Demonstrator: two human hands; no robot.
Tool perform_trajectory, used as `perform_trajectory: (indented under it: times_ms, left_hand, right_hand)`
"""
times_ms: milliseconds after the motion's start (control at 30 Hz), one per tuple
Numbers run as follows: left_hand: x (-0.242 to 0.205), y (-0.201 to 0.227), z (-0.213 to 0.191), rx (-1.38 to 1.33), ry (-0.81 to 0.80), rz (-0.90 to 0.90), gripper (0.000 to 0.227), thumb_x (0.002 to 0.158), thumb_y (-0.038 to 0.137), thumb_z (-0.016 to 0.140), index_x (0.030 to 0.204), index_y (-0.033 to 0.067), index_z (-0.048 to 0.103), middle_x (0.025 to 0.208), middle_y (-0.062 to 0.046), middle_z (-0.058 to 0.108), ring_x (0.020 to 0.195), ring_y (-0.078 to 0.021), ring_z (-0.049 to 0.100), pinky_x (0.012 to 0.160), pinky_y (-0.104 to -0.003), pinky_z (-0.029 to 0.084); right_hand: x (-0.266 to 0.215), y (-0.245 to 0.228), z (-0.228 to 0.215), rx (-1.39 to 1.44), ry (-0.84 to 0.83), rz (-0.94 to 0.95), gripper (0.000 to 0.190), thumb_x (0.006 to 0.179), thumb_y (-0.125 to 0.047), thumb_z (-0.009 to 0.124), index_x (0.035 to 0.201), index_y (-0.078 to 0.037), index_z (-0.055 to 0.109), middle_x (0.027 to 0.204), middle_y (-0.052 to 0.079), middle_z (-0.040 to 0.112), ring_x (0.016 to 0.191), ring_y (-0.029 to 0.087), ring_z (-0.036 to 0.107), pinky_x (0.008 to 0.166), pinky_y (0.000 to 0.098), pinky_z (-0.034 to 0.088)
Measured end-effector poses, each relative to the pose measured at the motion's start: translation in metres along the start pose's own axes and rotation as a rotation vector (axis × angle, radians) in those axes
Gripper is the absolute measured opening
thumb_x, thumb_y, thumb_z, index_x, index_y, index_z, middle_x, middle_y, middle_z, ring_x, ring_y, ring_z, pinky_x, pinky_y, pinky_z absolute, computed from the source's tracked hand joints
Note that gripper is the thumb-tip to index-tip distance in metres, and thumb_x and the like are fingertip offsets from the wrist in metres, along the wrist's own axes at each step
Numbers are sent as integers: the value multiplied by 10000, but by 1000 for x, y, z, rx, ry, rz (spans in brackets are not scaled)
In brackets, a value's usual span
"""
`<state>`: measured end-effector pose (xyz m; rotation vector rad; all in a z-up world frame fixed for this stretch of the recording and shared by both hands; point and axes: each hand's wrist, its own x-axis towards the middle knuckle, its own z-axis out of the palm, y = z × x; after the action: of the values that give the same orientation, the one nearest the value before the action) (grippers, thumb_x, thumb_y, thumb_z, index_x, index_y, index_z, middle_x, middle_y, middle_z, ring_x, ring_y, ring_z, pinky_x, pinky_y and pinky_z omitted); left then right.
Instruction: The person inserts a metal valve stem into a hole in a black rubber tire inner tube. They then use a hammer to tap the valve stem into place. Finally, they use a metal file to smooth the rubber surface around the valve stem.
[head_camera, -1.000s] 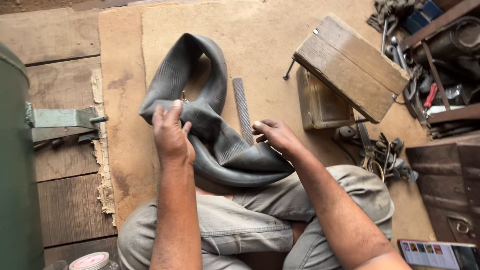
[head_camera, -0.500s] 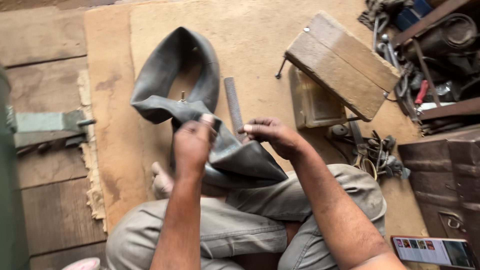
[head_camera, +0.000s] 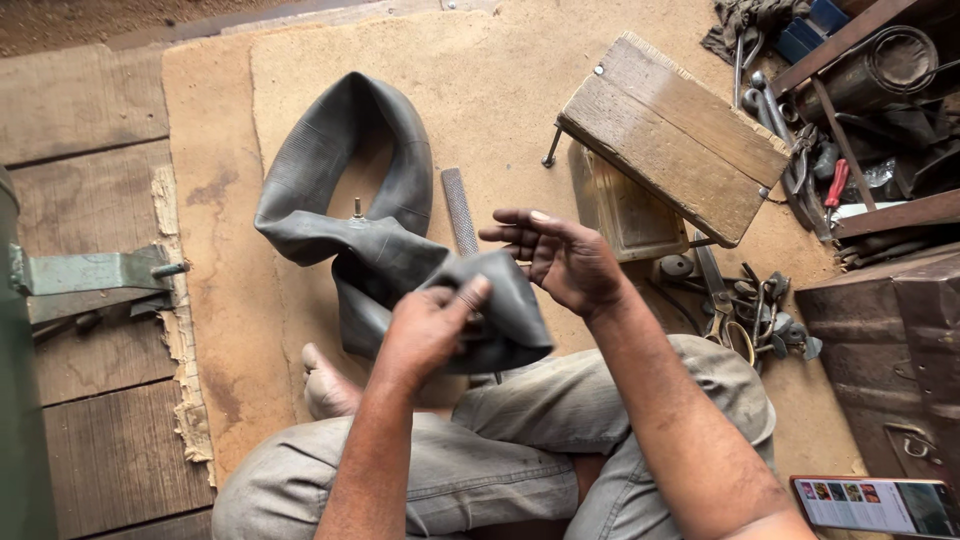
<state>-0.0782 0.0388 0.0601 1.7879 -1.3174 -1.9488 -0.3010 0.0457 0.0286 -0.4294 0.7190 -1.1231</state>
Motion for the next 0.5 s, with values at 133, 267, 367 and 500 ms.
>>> perform_trajectory:
  times_ms: [133, 267, 367, 500]
  left_hand:
    - [-2, 4, -5, -546, -35, 258, 695, 844, 338, 737, 1429, 28, 522, 1175, -95, 718, 996, -151, 716, 733, -333, 628]
    - [-3, 5, -7, -713, -90, 289, 1007, 811, 77, 736, 1597, 53, 107, 1331, -197, 637, 1054, -186, 694, 787, -325, 610]
    - [4, 0, -7, -749, -61, 313, 1054, 799, -34, 698, 1620, 39, 41, 1331, -256, 627, 1045, -208, 687, 815, -317, 603]
    - [12, -8, -15, -819, -7, 339, 1021, 791, -69, 684, 1614, 9, 83, 1342, -226, 632, 1075, -195, 694, 864, -304, 600]
  right_hand:
    - [-6, 1, 9, 60, -75, -45, 457, 954, -186, 589, 1362, 17, 559, 1344, 215, 611, 1190, 281, 645, 1032, 436, 537]
    - [2, 19, 11, -32, 1, -58, 433, 955, -98, 629, 1365, 24, 565, 1339, 174, 604, 1226, 241, 603, 1084, 392, 486]
    - [6, 30, 11, -59, 75, -12, 418, 978, -167, 651, 1346, 21, 589, 1284, 148, 630, 1183, 223, 593, 1057, 376, 479]
    - [7, 30, 12, -192, 115, 63, 452, 962, -336, 612, 1277, -12, 635, 1219, 115, 686, 1171, 194, 625, 976, 347, 521]
